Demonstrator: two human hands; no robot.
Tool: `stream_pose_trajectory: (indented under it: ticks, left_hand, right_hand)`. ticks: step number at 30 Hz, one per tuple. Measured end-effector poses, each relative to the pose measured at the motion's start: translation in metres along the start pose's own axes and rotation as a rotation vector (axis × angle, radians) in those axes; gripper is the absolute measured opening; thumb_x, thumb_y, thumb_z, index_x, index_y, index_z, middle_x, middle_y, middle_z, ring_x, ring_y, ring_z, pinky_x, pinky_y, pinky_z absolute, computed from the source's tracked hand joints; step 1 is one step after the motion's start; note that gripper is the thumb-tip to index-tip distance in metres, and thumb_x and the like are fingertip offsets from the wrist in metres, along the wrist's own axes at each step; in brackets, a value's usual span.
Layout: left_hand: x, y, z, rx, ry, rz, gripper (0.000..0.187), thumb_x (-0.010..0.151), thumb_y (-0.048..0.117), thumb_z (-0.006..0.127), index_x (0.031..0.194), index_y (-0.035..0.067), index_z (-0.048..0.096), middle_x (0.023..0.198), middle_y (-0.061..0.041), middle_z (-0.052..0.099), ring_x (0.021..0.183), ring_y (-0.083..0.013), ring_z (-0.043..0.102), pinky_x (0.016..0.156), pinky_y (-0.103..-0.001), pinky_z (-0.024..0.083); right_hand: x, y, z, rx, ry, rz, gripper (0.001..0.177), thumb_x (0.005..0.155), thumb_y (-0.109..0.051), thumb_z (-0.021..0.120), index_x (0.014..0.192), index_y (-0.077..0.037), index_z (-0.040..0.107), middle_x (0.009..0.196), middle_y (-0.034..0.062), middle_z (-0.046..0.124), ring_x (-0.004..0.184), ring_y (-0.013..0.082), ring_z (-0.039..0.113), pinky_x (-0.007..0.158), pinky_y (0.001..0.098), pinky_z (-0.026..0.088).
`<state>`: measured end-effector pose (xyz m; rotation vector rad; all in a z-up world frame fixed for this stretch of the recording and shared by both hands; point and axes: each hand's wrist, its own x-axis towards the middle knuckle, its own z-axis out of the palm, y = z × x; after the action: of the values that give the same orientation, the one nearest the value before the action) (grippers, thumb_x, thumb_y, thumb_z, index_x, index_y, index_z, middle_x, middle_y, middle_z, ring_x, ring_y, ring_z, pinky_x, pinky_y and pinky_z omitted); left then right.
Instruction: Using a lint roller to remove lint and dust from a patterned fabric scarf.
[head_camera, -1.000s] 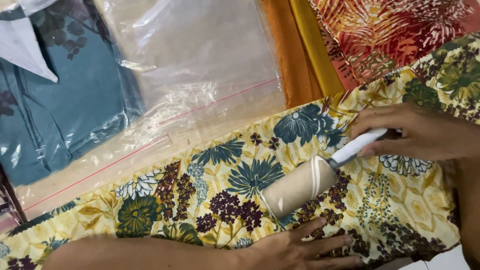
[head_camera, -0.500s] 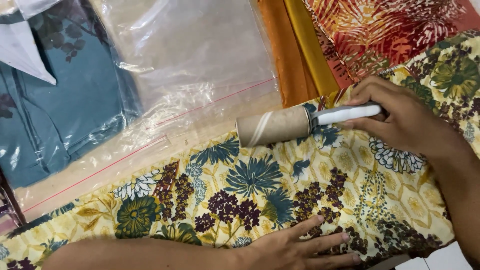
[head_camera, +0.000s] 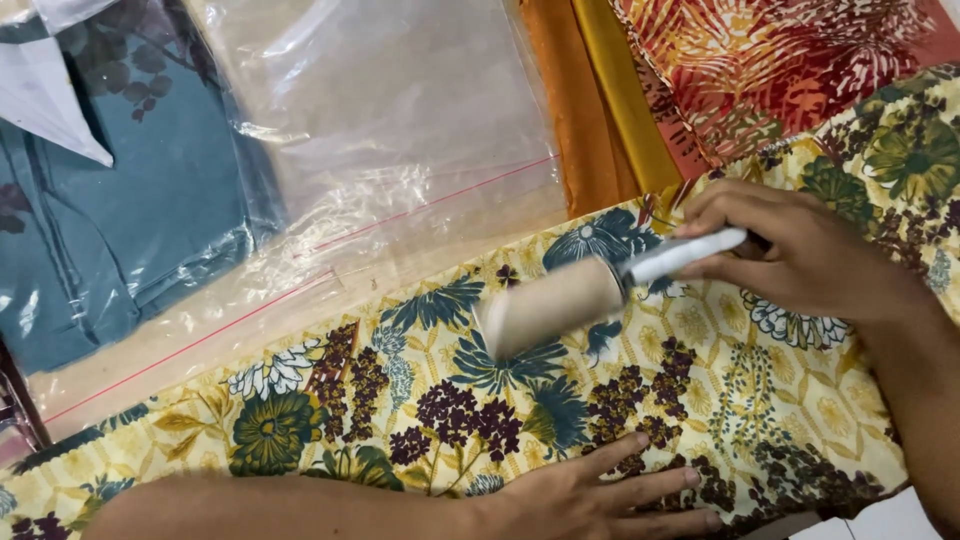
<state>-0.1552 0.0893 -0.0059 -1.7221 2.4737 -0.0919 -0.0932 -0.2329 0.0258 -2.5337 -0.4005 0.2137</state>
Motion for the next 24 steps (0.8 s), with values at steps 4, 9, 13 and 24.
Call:
stream_pose_trajectory:
  ticks: [4,9,13,24]
  left_hand:
    - [0.0,0.003,0.002,0.038,0.007,-0.031,0.076,0.108,0.06,0.038,0.165,0.024,0.001,0.173,0.008,0.003,0.159,-0.0208,0.003,0.124,-0.058,0.005]
    - [-0.001,-0.004,-0.006,-0.005,-0.038,0.019,0.082,0.106,0.069,0.041,0.166,0.028,0.003,0.172,0.004,-0.004,0.161,-0.0227,0.002,0.122,-0.065,-0.004]
    - [-0.001,-0.005,-0.006,-0.009,-0.062,0.05,0.078,0.108,0.063,0.039,0.166,0.026,0.002,0.171,0.003,-0.008,0.16,-0.026,0.0,0.124,-0.065,0.0]
    - [-0.002,0.004,0.003,0.072,0.032,-0.04,0.075,0.108,0.06,0.039,0.165,0.025,0.004,0.173,0.008,0.005,0.159,-0.0231,0.004,0.125,-0.058,0.007]
  right_hand:
    - [0.004,-0.006,0.005,-0.036,0.074,0.152,0.042,0.079,-0.026,0.08,0.115,-0.01,0.067,0.11,0.0047,0.067,0.078,0.0165,0.063,0.063,0.0274,0.053]
    - [-0.007,0.022,-0.001,0.223,0.01,-0.09,0.035,0.078,-0.008,0.076,0.112,-0.006,0.065,0.115,0.0086,0.068,0.106,0.02,0.067,0.093,0.0284,0.059]
    - [-0.007,0.011,-0.005,0.219,-0.138,-0.039,0.039,0.078,-0.018,0.079,0.116,-0.018,0.074,0.107,-0.0005,0.074,0.094,0.0127,0.072,0.075,0.0234,0.062]
    - [0.005,-0.009,0.008,0.056,0.122,0.097,0.037,0.085,-0.017,0.075,0.118,-0.005,0.063,0.097,0.0081,0.072,0.065,0.0154,0.068,0.05,0.025,0.056]
